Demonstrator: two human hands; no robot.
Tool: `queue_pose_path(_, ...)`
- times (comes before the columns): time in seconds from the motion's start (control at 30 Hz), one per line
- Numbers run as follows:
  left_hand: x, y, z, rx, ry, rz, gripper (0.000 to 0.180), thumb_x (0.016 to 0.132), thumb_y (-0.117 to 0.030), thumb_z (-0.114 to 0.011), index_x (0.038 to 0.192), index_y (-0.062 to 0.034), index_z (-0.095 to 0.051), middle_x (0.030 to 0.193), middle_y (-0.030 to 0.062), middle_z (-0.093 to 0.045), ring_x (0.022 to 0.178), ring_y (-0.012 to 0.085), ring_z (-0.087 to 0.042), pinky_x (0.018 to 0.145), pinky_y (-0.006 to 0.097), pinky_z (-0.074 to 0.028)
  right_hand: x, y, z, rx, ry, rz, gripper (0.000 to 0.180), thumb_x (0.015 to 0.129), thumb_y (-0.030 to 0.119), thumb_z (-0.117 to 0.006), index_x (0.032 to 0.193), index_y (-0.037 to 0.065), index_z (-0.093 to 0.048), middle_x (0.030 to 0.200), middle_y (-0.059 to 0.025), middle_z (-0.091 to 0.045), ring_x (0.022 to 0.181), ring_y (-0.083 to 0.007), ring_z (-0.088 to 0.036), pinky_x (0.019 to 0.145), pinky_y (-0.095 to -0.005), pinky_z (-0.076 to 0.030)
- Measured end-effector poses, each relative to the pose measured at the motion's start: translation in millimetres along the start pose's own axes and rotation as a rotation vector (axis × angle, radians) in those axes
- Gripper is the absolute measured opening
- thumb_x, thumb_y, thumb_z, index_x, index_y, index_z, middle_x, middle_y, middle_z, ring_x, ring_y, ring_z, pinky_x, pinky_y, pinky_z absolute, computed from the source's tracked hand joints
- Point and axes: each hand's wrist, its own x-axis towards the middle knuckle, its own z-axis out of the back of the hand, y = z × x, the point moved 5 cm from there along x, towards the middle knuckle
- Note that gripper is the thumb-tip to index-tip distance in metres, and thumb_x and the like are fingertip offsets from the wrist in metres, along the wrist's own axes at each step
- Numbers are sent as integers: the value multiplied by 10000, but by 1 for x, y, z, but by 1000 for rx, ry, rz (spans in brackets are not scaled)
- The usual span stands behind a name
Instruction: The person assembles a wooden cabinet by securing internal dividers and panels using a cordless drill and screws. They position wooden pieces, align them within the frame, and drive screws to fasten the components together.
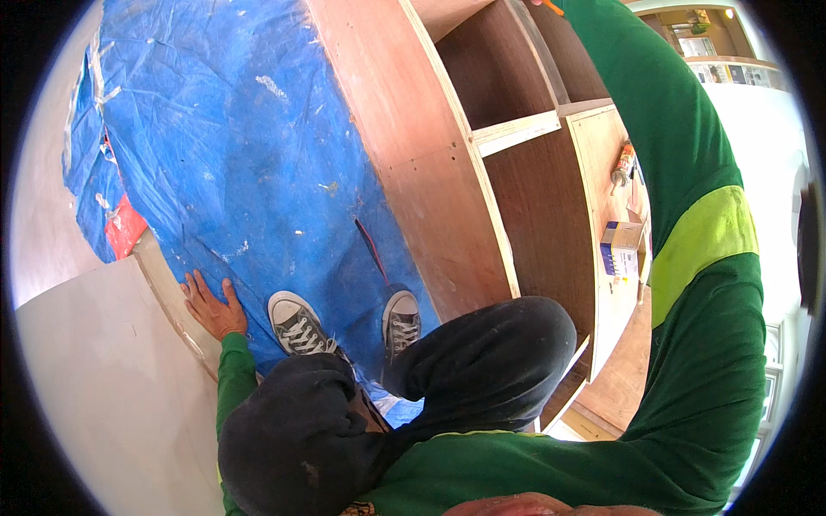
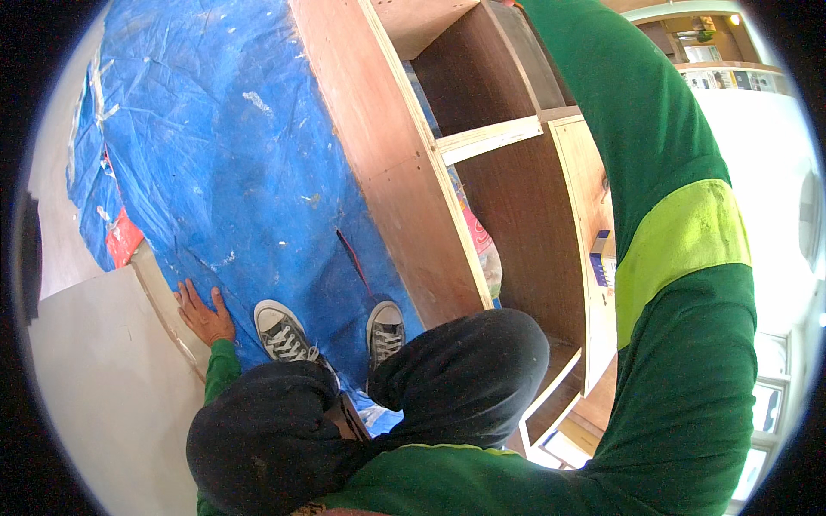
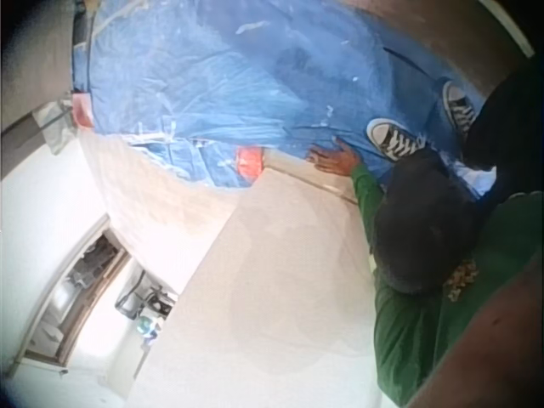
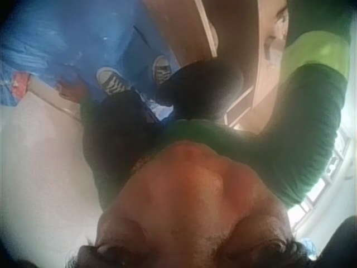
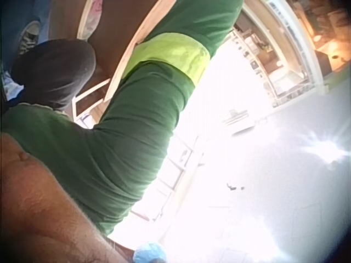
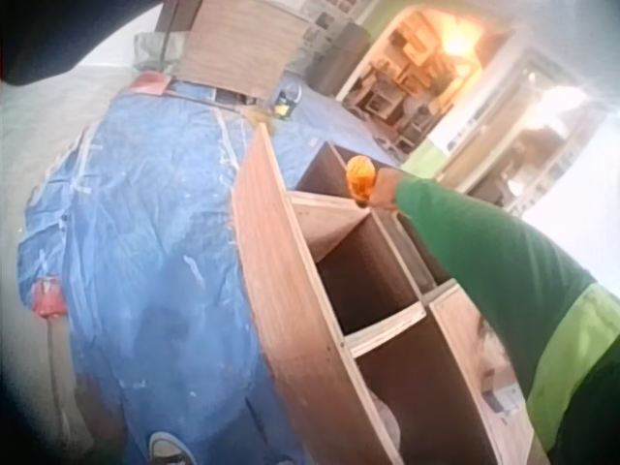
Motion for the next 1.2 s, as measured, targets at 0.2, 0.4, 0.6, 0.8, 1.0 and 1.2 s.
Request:
queue_pose_path(0.2, 1, -2, 5, -22, 0, 0, 722, 1106, -533, -518, 1669, -97, -396, 1735, 149, -368, 1639, 374, -261, 1319, 602, -194, -17, 18, 13, 16, 59, -61, 460, 854, 479, -759, 937, 28, -801, 863, -206, -776, 812, -341, -763, 745, -466, -596)
queue_pose_path(0.4, 0, 0, -1, -11, 23, 10, 725, 1101, -529, -533, 1670, -101, -397, 1743, 139, -361, 1643, 366, -255, 1324, 592, -190, 3, -9, -5, 17, 95, -44, 384, 856, 383, -756, 913, 4, -793, 817, -200, -766, 713, -333, -749, 667, -451, -598)
queue_pose_path(0.6, 0, -1, 1, -6, 25, 16, 732, 1099, -531, -536, 1674, -102, -392, 1750, 132, -352, 1645, 362, -251, 1324, 585, -193, -9, -5, 2, 116, 92, -105, 349, 863, 352, -754, 880, 5, -788, 775, -169, -755, 691, -302, -742, 652, -431, -603)
queue_pose_path(0.8, 1, -1, 2, 4, 22, 7, 731, 1100, -528, -534, 1675, -101, -388, 1751, 132, -350, 1645, 368, -250, 1320, 595, -198, -6, -10, -2, 114, 100, -60, 394, 876, 403, -758, 904, 10, -785, 771, -159, -753, 683, -292, -740, 648, -424, -604)
queue_pose_path(1.0, 0, 0, 0, -7, 12, 3, 732, 1100, -520, -540, 1675, -95, -386, 1752, 134, -349, 1643, 375, -257, 1317, 602, -194, -5, -10, -3, 113, 90, -34, 424, 884, 438, -758, 922, 16, -783, 769, -153, -752, 678, -288, -738, 646, -420, -605)
queue_pose_path(1.2, -1, -1, 0, -15, 16, 6, 734, 1100, -521, -544, 1675, -93, -387, 1752, 137, -350, 1642, 376, -259, 1319, 600, -186, -7, -11, -3, 113, 85, -18, 454, 891, 473, -759, 940, 22, -781, 766, -147, -750, 672, -284, -737, 643, -416, -605)
